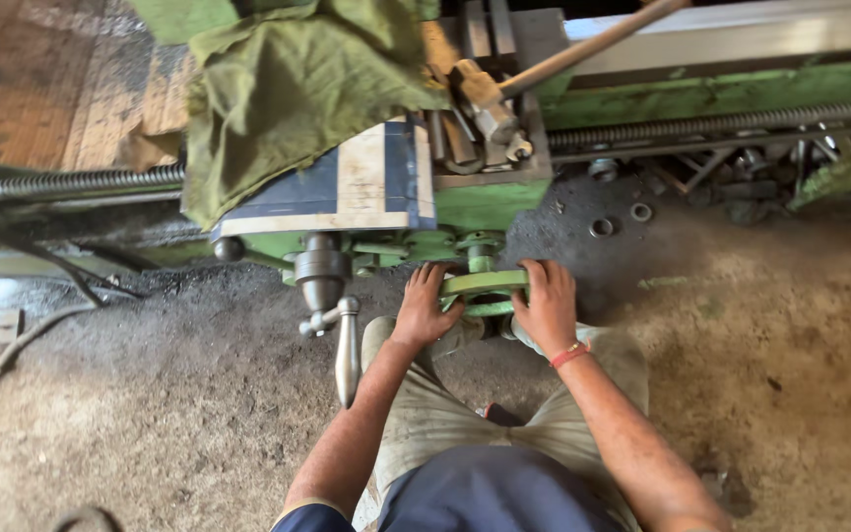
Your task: The person operates a green milling machine by turning a large green handwheel with both hands. The camera is head-mounted and shakes significantly throughout the clip. The person remains in a standing position while adjusting the machine.
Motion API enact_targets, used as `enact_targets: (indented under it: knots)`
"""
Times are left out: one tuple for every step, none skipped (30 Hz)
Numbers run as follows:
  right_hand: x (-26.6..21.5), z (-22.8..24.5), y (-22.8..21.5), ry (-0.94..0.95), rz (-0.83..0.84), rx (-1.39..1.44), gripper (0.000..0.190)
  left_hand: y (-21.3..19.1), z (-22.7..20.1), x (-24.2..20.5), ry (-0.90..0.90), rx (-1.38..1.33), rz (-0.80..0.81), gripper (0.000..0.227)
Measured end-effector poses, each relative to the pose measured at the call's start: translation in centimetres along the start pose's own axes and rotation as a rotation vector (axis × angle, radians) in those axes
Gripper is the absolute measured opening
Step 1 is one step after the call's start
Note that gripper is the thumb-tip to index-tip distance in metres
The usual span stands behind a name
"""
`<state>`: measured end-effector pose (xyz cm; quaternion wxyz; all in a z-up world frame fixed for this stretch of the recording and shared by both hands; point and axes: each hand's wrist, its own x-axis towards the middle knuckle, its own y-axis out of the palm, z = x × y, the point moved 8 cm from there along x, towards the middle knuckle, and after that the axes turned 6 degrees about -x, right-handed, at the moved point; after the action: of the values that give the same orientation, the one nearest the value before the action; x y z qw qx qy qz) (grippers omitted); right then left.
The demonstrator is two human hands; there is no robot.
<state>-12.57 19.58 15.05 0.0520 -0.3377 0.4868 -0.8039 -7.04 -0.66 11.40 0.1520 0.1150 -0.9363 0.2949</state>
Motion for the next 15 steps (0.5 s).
enact_targets:
  knots:
    - [0.0, 0.2, -0.1, -0.005, -0.002, 0.001, 0.055, 0.3, -0.6, 0.6, 0.017, 0.040, 0.033, 0.059]
    - [0.1, 0.4, -0.2, -0.010, -0.004, 0.002, 0.054, 0.4, -1.2, 1.2, 0.053, 0.080, 0.036, 0.057]
    - [0.1, 0.5, -0.4, -0.006, -0.006, -0.002, 0.055, 0.5, -1.5, 1.7, 0.088, 0.119, 0.038, 0.055]
    - [0.2, 0.6, -0.5, -0.002, -0.007, -0.006, 0.055, 0.7, -1.7, 2.0, 0.124, 0.157, 0.039, 0.053]
    - [0.2, 0.7, -0.6, 0.002, -0.006, -0.010, 0.056, 1.1, -0.9, 2.2, 0.045, 0.189, 0.076, 0.050]
    - [0.3, 0.8, -0.7, -0.001, -0.010, 0.005, 0.054, 1.4, 0.1, 2.3, -0.033, 0.221, 0.114, 0.048]
    - [0.3, 0.9, -0.7, -0.004, -0.013, 0.021, 0.053, 1.7, 1.3, 2.2, -0.113, 0.256, 0.151, 0.045]
    - [0.3, 1.0, -0.8, -0.007, -0.016, 0.038, 0.052, 1.7, 1.6, 2.0, -0.084, 0.242, 0.138, 0.047]
    - [0.3, 1.1, -0.7, -0.004, -0.017, 0.045, 0.051, 1.5, 1.9, 1.9, -0.058, 0.232, 0.120, 0.049]
    - [0.3, 1.0, -0.6, -0.001, -0.019, 0.052, 0.049, 1.5, 2.0, 1.8, -0.031, 0.222, 0.103, 0.050]
    - [0.3, 0.9, -0.4, 0.000, -0.020, 0.061, 0.048, 1.4, 2.1, 1.6, 0.000, 0.217, 0.071, 0.049]
    - [0.3, 0.6, -0.2, -0.020, -0.010, 0.100, 0.046, 1.3, 2.0, 1.4, 0.030, 0.213, 0.039, 0.048]
    - [0.3, 0.0, 0.1, -0.042, -0.003, 0.139, 0.044, 1.1, 1.9, 1.4, 0.062, 0.209, 0.004, 0.047]
    - [0.2, -0.8, 0.4, -0.065, 0.003, 0.178, 0.042, 1.0, 2.0, 1.4, 0.073, 0.203, -0.012, 0.047]
    - [0.1, -2.3, 1.2, -0.031, 0.035, 0.241, 0.040, 0.9, 2.0, 1.3, 0.082, 0.197, -0.028, 0.047]
